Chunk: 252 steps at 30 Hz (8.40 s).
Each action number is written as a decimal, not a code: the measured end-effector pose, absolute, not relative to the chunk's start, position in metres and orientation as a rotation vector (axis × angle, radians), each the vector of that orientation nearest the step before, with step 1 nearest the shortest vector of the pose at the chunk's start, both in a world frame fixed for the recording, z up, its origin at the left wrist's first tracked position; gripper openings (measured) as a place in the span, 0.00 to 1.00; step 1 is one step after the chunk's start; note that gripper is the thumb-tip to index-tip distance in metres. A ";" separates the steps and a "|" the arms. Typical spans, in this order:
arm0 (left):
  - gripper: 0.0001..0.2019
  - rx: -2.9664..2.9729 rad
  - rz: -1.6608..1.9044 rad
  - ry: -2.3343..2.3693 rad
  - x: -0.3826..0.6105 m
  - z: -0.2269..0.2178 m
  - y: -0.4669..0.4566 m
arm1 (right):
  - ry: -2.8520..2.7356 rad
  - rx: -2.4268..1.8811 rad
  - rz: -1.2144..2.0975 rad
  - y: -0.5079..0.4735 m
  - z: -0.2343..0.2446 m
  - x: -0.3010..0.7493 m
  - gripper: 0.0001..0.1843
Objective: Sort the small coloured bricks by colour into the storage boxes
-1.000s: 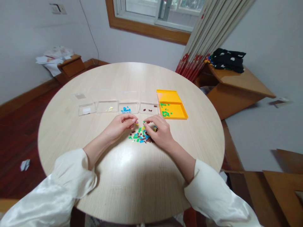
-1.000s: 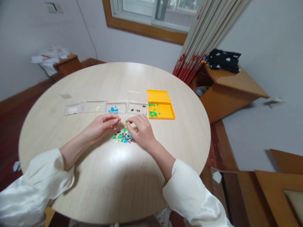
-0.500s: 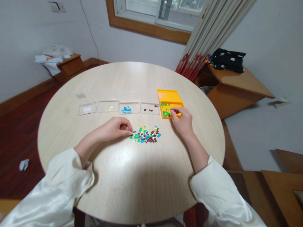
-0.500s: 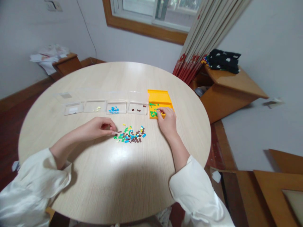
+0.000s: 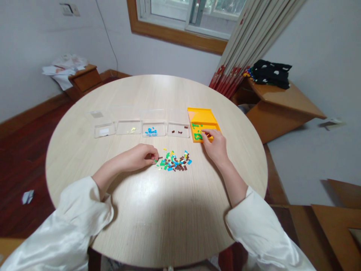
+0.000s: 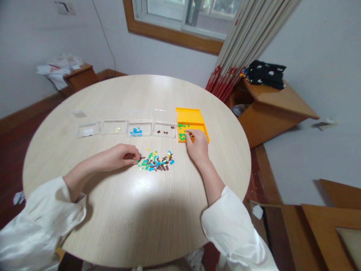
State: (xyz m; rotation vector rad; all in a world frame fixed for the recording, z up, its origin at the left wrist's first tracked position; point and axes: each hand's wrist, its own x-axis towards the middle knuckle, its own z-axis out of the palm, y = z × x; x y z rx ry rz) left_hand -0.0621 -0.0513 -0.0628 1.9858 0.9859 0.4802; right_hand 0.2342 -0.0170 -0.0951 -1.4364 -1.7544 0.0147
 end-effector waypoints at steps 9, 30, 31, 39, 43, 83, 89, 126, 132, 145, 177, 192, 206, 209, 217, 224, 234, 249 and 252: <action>0.03 1.930 0.692 1.082 -0.058 -0.067 -0.047 | -1.794 -1.344 0.043 -0.026 -0.089 0.218 0.10; 0.04 1.603 1.110 1.209 -0.027 -0.071 -0.054 | -2.076 -0.995 0.369 -0.066 -0.088 0.145 0.09; 0.04 1.626 1.106 1.216 -0.026 -0.070 -0.055 | -2.066 -1.002 0.382 -0.066 -0.089 0.145 0.08; 0.04 1.695 1.068 1.191 -0.023 -0.072 -0.058 | -2.035 -1.018 0.382 -0.065 -0.090 0.146 0.06; 0.04 1.713 1.080 1.196 -0.023 -0.073 -0.058 | -2.012 -1.005 0.384 -0.065 -0.089 0.146 0.05; 0.05 2.182 0.904 1.164 -0.041 -0.066 -0.053 | -1.901 -0.987 0.408 -0.062 -0.081 0.155 0.05; 0.13 2.356 0.656 0.880 -0.053 -0.067 -0.052 | -1.779 -1.112 0.226 -0.046 -0.078 0.184 0.05; 0.08 1.907 0.742 1.089 -0.043 -0.069 -0.054 | -1.810 -1.177 0.162 -0.040 -0.080 0.197 0.05; 0.10 1.583 0.904 1.084 -0.035 -0.072 -0.052 | -1.966 -1.030 0.319 -0.056 -0.079 0.167 0.05; 0.09 1.438 0.962 1.062 -0.024 -0.074 -0.055 | -2.055 -0.946 0.353 -0.061 -0.087 0.153 0.06; 0.10 2.285 0.597 1.323 -0.033 -0.081 -0.052 | -1.718 -1.286 0.069 -0.017 -0.094 0.227 0.07; 0.08 2.181 0.626 1.435 -0.033 -0.083 -0.052 | -1.766 -1.233 0.084 -0.023 -0.091 0.217 0.06; 0.06 1.930 0.913 1.377 -0.024 -0.073 -0.059 | -1.863 -1.080 0.228 -0.043 -0.083 0.184 0.06; 0.05 1.891 0.974 1.325 -0.022 -0.074 -0.060 | -1.971 -1.008 0.302 -0.052 -0.083 0.171 0.07; 0.08 1.716 0.969 1.142 -0.019 -0.078 -0.062 | -2.154 -0.889 0.363 -0.059 -0.087 0.157 0.09; 0.08 1.683 0.947 1.123 -0.018 -0.076 -0.063 | -2.133 -0.941 0.358 -0.060 -0.083 0.158 0.06; 0.10 2.178 0.746 1.181 -0.027 -0.077 -0.058 | -1.871 -1.150 0.182 -0.038 -0.078 0.196 0.05; 0.11 2.295 0.590 1.248 -0.032 -0.082 -0.054 | -1.795 -1.346 0.113 -0.011 -0.099 0.234 0.05; 0.10 2.253 0.602 1.293 -0.031 -0.080 -0.054 | -1.793 -1.342 0.111 -0.012 -0.098 0.233 0.05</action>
